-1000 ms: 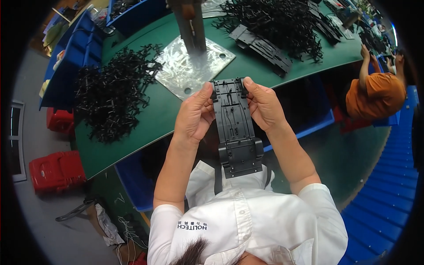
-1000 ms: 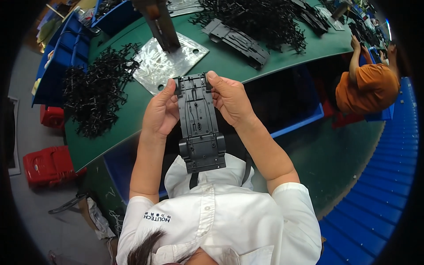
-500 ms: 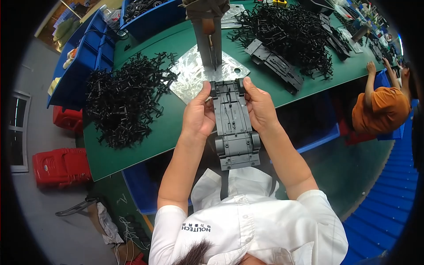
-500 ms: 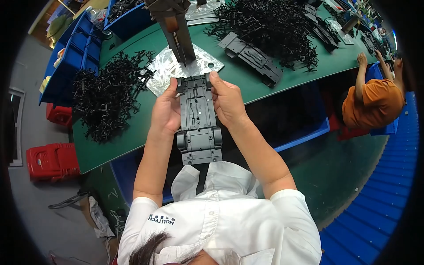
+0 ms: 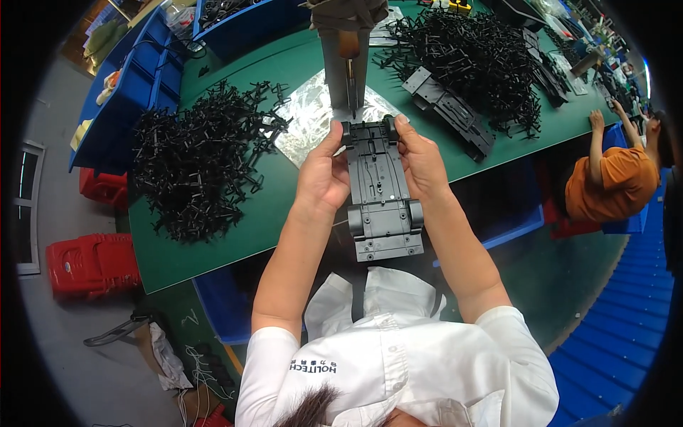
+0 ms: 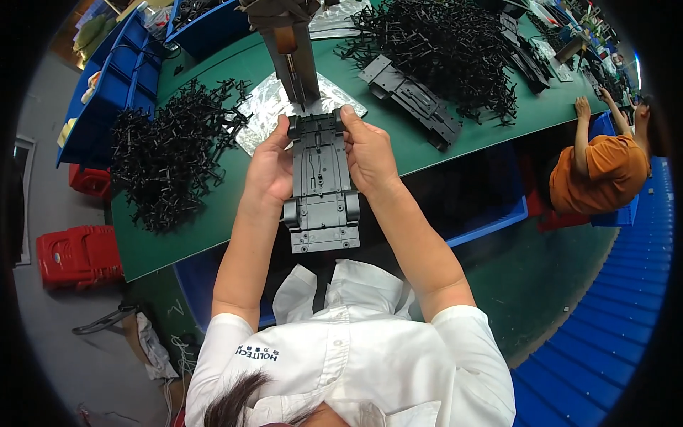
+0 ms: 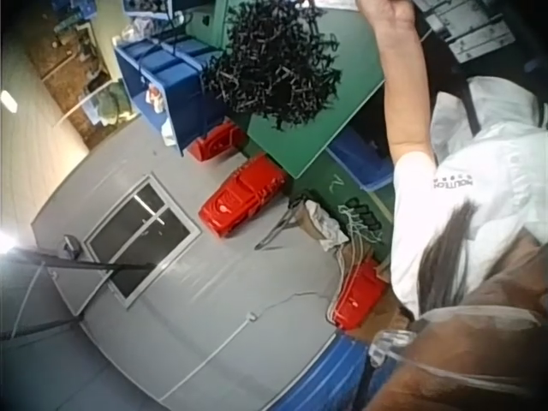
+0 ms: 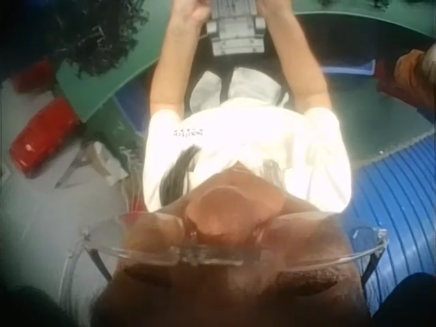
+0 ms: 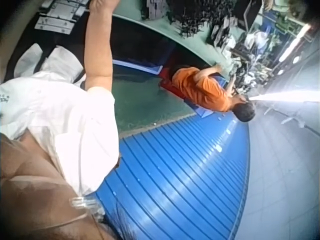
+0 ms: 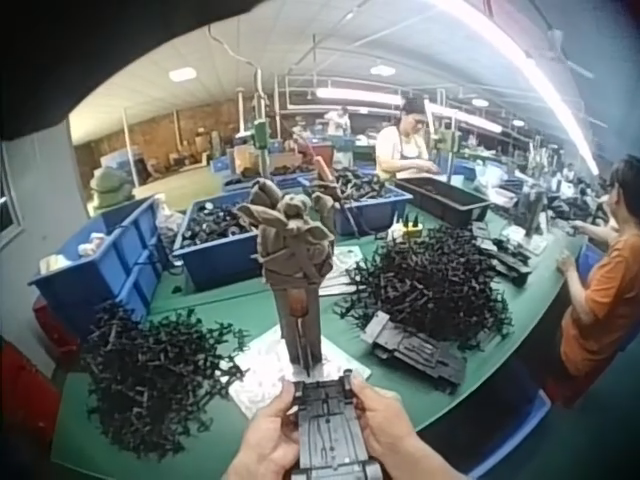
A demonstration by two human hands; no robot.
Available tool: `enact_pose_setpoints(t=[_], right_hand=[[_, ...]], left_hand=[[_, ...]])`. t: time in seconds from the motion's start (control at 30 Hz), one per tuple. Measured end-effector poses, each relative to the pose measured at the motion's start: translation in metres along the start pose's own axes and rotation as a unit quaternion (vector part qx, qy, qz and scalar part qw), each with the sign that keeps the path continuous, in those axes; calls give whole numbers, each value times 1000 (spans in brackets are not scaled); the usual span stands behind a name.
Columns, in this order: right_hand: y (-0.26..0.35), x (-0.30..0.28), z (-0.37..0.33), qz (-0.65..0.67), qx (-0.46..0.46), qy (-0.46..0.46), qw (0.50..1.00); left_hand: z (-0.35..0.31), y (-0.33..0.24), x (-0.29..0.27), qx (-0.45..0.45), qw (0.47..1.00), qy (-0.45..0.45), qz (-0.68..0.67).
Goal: Assembling plastic components onto a toy car chassis and using a heat-staking press to secure them.
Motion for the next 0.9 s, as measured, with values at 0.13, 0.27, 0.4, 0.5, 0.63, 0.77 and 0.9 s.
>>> enact_pose_setpoints(t=[0.13,0.27,0.4,0.5,0.63,0.77,0.9], right_hand=[[4,3,1,-12,-2,-24,1000],[3,0,4,-24,4,-25,999],[5,-3,7,-11,4,-15,1000],[7,2,4,-21,10,-22,999],[8,5,2,-21,8,-35,999],[3,-1,9,-9,4,-30,999],[4,1,8,-1,6,-25,1000]], left_hand=[[-1,-1,0,-5,999,-26,-18],[-1,-1,4,-9,1000,-22,-21],[-1,-2,8,-10,1000,-23,-18],[0,-2,8,-15,999,-26,-17],[-1,-2,9,-23,999,-19,-22],[1,-6,5,4,999,-49,18],[-1,-4,11,-20,999,-26,-27]])
Point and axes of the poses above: each hand's wrist, its own z-axis towards the middle knuckle, its own x-axis out of the palm, y = z × x, the point moved 8 cm from there along z, towards the middle knuckle, and after that the axes turned 12 degrees about -z, right-handed, at the moved point
